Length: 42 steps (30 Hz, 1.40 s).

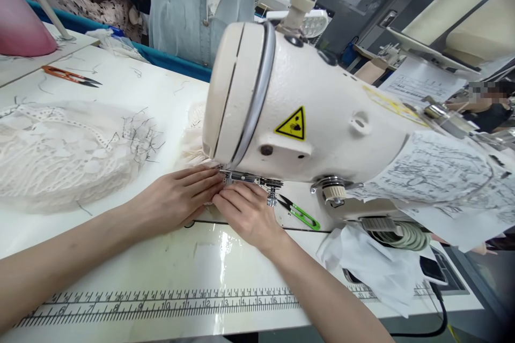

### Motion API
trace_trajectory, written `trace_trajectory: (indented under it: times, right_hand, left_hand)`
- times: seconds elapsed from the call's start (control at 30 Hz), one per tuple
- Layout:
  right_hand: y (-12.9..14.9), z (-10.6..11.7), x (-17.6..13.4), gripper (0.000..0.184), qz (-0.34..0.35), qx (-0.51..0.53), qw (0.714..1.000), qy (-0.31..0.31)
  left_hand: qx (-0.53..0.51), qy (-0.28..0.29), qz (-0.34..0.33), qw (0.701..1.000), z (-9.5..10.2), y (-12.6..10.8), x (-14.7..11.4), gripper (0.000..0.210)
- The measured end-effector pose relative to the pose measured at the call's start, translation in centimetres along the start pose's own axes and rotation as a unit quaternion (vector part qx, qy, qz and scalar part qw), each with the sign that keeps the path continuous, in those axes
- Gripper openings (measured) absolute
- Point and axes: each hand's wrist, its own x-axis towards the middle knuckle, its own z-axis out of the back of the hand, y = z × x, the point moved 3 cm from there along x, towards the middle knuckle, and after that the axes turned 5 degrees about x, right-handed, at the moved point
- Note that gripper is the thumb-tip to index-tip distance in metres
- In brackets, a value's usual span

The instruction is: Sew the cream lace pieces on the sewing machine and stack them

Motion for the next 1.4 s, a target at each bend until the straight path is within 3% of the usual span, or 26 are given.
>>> trace_trajectory:
  times: [0.6, 0.77, 1.2, 1.4]
  right_hand:
    - [0.1, 0.0, 0.4, 0.018, 0.023, 0.008, 1.0, -0.019]
    - [-0.1, -0.2, 0.2, 0.018, 0.013, 0.002, 1.0, 0.004]
    - [-0.6, -0.6, -0.6, 0.025, -0.04, 0.006, 0.999, 0.027]
    - [-1.0, -0.5, -0.6, 0.024, -0.05, 0.02, 0.998, 0.029]
  left_hand:
    - [-0.063, 0.041, 0.035, 0.997, -0.5, 0.6, -0.4, 0.037]
    - [-0.068, 0.051, 0.054, 0.995, -0.6, 0.4, -0.2, 0.04]
    - [-0.01, 0.078, 0.06, 0.995, -0.7, -0.2, 0.0, 0.04]
    - [0.008, 0.058, 0.083, 0.995, -0.5, -0.7, 0.2, 0.041]
